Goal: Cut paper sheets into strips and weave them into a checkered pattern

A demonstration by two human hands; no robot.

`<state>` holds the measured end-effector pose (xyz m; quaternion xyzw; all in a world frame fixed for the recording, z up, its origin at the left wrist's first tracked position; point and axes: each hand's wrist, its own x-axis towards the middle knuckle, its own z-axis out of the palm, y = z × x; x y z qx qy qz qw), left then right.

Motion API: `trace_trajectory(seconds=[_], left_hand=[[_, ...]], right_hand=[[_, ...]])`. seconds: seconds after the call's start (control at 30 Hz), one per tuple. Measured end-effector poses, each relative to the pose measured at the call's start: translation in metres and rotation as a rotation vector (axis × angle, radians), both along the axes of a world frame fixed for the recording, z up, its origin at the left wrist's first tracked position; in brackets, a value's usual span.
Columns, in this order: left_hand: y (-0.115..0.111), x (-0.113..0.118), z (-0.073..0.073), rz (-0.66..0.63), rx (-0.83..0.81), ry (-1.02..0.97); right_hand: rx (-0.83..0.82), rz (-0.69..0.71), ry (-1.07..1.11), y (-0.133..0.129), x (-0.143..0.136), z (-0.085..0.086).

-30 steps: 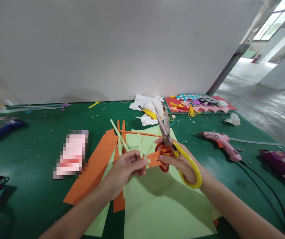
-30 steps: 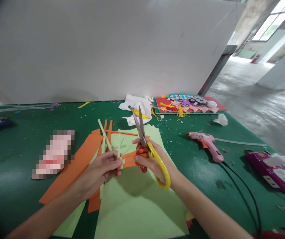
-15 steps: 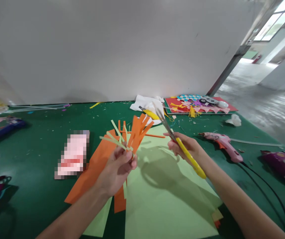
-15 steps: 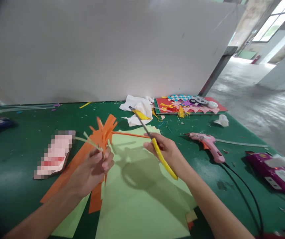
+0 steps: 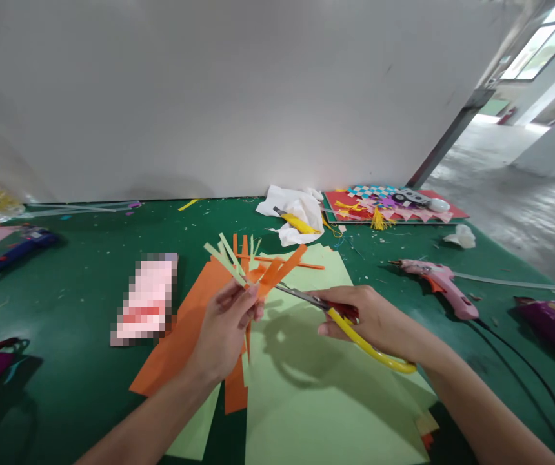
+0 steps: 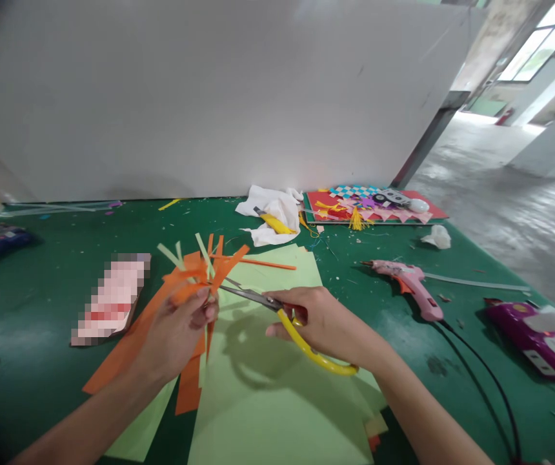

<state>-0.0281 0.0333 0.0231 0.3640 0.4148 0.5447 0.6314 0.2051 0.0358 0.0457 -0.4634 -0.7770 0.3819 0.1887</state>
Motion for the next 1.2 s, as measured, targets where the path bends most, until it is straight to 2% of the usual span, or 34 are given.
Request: trace_trajectory(seconds=[0.27,0.53,0.87,1.2], left_hand=[[0.0016,0.0008,0.0006,0.041,0.002,-0.016],[0.0048,-0.0011,0.0011,0.064,-0.002,-0.048],[0.006,-0.0021,-0.0022,-0.029,-0.076,-0.195],[0.0034,-0.002,-0.0053,-0.014,0.006,-0.07]], right_hand=[[0.001,0.011,-0.026,0.0009,-0.0009,-0.0019],[-0.032,0.033,-0.066,-0.0007,-0.0007,0.0035],[-0.058,0.029,-0.063,-0.0002,-0.0024,0.0031],[-0.072,0.038,-0.049,-0.0015,-0.0016,0.001]])
